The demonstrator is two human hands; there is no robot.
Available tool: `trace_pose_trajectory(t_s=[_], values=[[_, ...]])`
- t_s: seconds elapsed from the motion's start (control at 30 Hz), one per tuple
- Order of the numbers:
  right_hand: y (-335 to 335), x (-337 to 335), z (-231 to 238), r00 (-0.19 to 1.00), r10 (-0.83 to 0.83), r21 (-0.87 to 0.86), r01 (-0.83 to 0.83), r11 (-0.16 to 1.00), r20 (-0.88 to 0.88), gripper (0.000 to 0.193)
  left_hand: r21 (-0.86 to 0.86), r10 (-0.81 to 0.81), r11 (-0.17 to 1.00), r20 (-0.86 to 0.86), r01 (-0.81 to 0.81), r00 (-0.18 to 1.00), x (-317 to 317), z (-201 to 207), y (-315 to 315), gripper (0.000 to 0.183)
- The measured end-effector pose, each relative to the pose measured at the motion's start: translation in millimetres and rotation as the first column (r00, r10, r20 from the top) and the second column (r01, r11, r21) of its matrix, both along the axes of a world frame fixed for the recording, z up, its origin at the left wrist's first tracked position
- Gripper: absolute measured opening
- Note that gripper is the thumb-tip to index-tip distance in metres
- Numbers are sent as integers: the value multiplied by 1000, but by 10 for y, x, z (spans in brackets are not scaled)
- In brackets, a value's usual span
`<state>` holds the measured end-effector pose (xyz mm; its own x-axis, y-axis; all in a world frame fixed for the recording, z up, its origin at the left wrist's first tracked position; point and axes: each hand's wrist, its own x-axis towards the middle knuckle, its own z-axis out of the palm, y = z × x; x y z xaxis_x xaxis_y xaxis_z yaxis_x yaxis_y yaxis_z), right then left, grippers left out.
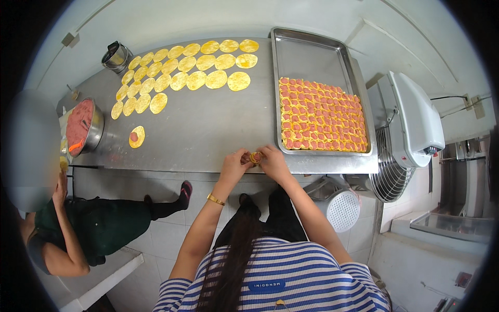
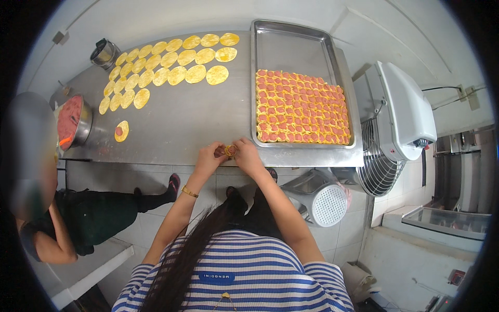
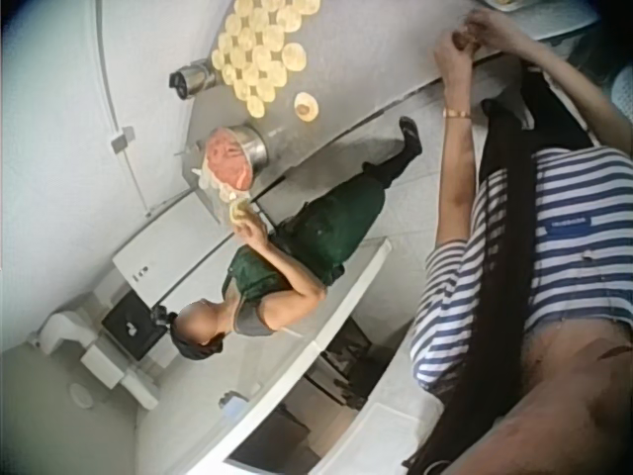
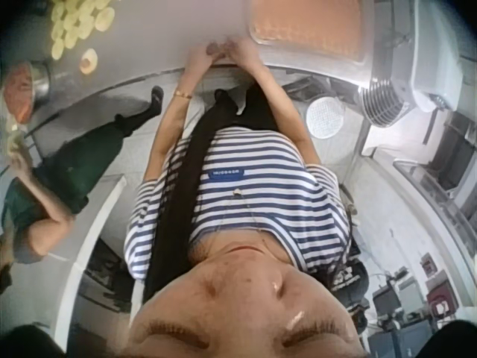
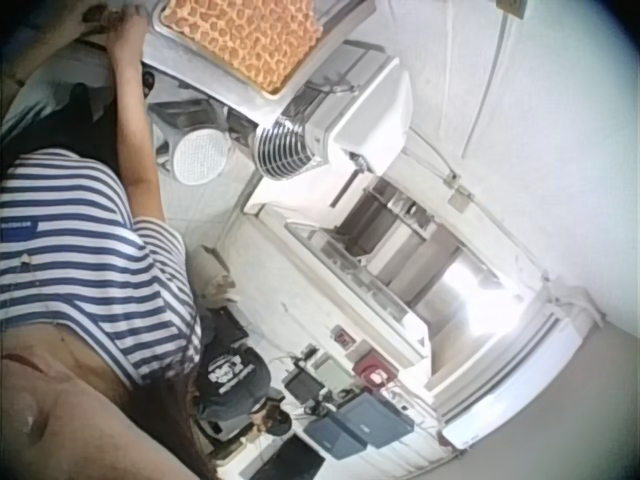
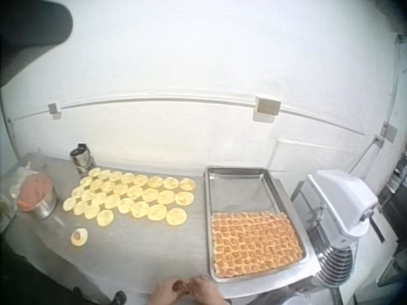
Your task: The person places a red filling onto yellow dough discs, folds them into half-moon shapes, and arranges them on a metal tray. A coworker assists by adding filling to additional dough discs on the same table.
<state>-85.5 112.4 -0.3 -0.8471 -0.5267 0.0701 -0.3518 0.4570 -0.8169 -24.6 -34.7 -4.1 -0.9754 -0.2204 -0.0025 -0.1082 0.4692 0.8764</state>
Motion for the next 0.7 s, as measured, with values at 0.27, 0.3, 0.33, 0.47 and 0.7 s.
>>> trace_pose_trajectory(t_s=[0.27, 0.3, 0.33, 0.47, 0.7], values=[[8, 7, -4, 992, 29, -47, -35, 998, -122, 29, -54, -2, 999, 48, 4, 999, 60, -53, 54, 27], [28, 20, -8, 995, 8, -22, -11, 1000, -97, 29, -50, 25, 998, -1, -25, 1000, 72, -61, 60, 28], [41, 31, -13, 997, -13, 3, 13, 1000, -71, 28, -24, 56, 998, -15, -56, 998, 82, -68, 64, 28], [55, 16, -38, 999, 48, -20, -47, 999, 17, 34, -12, 7, 1000, -23, -8, 1000, 76, -76, 84, 31], [77, 73, -68, 996, -47, -4, 47, 999, -71, 37, -56, 8, 998, -95, -14, 995, 94, -47, 113, 32]])
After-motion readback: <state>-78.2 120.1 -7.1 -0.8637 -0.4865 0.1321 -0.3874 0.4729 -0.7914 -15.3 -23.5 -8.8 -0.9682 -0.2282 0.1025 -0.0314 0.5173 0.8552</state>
